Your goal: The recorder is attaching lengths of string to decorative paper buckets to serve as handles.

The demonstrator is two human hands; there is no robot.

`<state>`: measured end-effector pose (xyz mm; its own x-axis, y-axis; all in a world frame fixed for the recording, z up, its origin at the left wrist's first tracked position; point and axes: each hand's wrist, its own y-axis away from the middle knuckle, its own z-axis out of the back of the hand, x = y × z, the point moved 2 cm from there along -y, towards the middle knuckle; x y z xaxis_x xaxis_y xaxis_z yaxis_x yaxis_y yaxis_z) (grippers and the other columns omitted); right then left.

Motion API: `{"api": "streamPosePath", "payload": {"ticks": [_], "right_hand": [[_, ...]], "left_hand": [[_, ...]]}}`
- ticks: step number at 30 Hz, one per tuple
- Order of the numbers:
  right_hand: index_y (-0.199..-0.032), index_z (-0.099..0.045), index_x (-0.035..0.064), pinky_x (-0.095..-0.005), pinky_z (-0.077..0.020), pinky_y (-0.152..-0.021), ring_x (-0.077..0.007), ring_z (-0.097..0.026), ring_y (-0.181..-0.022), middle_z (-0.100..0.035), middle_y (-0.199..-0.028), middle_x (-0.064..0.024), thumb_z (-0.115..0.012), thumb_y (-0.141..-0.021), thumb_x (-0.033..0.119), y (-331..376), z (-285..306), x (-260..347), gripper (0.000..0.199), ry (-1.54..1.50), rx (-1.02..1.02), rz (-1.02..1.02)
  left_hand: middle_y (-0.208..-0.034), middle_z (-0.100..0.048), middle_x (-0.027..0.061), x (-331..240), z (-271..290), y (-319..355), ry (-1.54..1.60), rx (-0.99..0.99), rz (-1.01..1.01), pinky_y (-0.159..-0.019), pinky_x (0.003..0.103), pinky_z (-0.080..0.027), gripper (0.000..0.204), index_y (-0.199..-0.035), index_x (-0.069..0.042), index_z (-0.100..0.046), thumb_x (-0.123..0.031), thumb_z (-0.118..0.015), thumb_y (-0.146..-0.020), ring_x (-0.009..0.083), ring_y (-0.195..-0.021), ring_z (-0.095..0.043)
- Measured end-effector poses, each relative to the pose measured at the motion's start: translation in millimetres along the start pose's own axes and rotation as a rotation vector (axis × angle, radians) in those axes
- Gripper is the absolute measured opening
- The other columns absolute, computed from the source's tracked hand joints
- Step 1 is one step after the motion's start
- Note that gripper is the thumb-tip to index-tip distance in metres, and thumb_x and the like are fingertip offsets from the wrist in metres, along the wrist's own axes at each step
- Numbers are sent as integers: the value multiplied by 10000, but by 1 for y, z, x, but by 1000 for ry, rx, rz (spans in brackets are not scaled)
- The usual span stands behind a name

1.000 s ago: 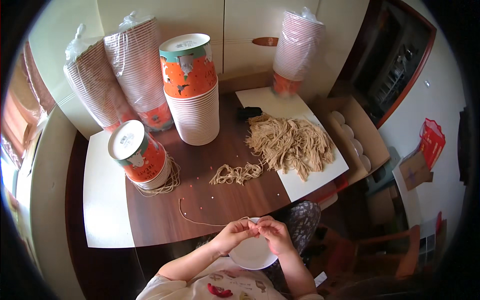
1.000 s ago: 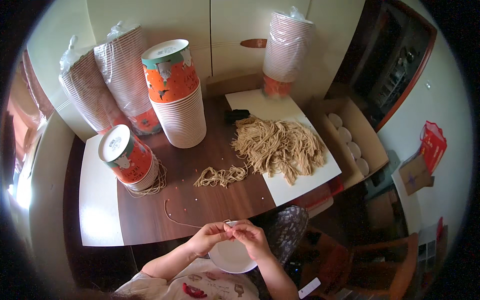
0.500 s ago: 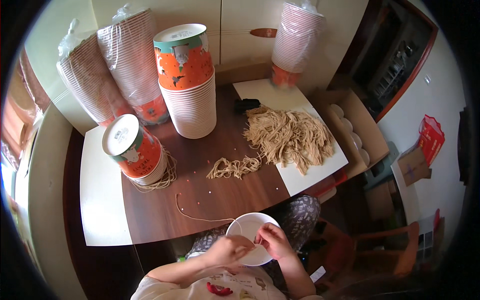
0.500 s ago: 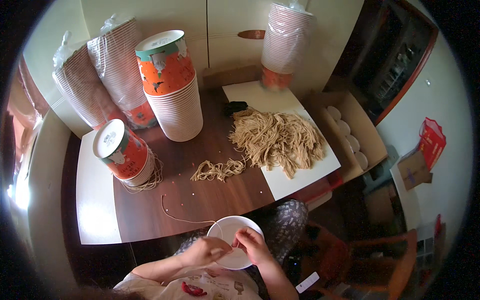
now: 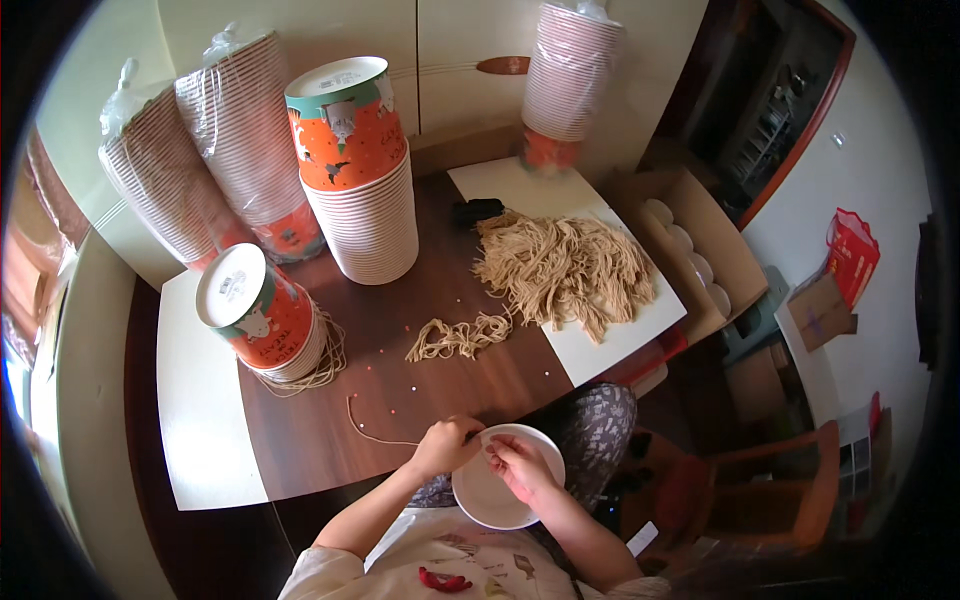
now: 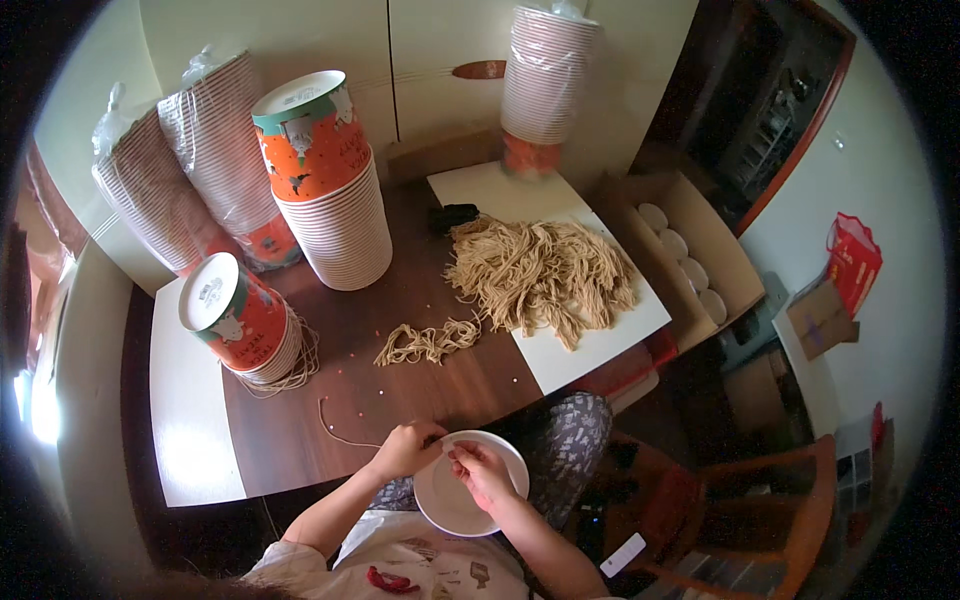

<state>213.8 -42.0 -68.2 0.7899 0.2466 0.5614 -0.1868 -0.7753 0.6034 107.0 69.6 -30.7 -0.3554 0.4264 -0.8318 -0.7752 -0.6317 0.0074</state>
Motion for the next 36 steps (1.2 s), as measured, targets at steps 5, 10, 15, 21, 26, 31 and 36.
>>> {"api": "streamPosePath", "payload": {"ticks": [5, 10, 15, 21, 26, 31, 36], "right_hand": [[-905, -501, 47, -255, -450, -600, -134, -525, -644, -564, -806, -73, -543, -829, 53, -5, -2, -2, 88, -5, -1, 34], [-863, -460, 57, -273, -455, -584, -165, -535, -630, -564, -795, -100, -559, -800, 14, -8, -3, -6, 125, -20, -38, 33], [-861, -452, 71, -283, -454, -557, -177, -543, -625, -555, -756, -92, -558, -770, -26, -10, -2, -9, 169, -93, -55, 5], [-854, -455, 81, -277, -460, -568, -176, -547, -630, -554, -754, -78, -563, -755, -24, -7, -5, -8, 181, -132, -90, -1], [-844, -472, 79, -269, -461, -565, -171, -550, -631, -561, -758, -75, -558, -761, -14, -8, -6, -9, 151, -153, -89, 0], [-830, -507, 69, -256, -466, -574, -153, -555, -640, -575, -761, -67, -551, -774, 1, -9, -5, -9, 98, -203, -67, -36], [-831, -514, 64, -256, -470, -590, -150, -557, -641, -579, -756, -66, -538, -792, 18, -11, -3, -10, 65, -239, -38, -56]], "left_hand": [[-757, -599, 171, -2, 2, 4, 28, -7, -30, -606, 375, -484, 183, -845, -37, -631, -134, -550, -713, 309, -682, -601], [-754, -598, 172, 1, 0, 9, 58, -22, -8, -597, 369, -485, 178, -846, -38, -632, -121, -551, -710, 307, -668, -601], [-776, -598, 170, 0, 0, 10, 70, -21, -30, -608, 367, -486, 184, -854, -31, -627, -118, -560, -706, 308, -688, -600], [-796, -599, 171, 3, -2, 10, 61, 8, -5, -620, 364, -489, 195, -871, -31, -623, -121, -565, -707, 308, -699, -601], [-800, -601, 170, 1, 0, 11, 69, 2, -1, -627, 363, -492, 201, -874, -28, -620, -125, -568, -707, 308, -709, -603], [-812, -602, 171, 1, -1, 10, 53, 2, -29, -630, 361, -495, 206, -882, -25, -617, -128, -567, -711, 310, -709, -604], [-825, -611, 177, -3, 0, 8, 99, -13, 26, -656, 374, -494, 217, -916, -31, -606, -134, -563, -730, 313, -740, -611]]}}
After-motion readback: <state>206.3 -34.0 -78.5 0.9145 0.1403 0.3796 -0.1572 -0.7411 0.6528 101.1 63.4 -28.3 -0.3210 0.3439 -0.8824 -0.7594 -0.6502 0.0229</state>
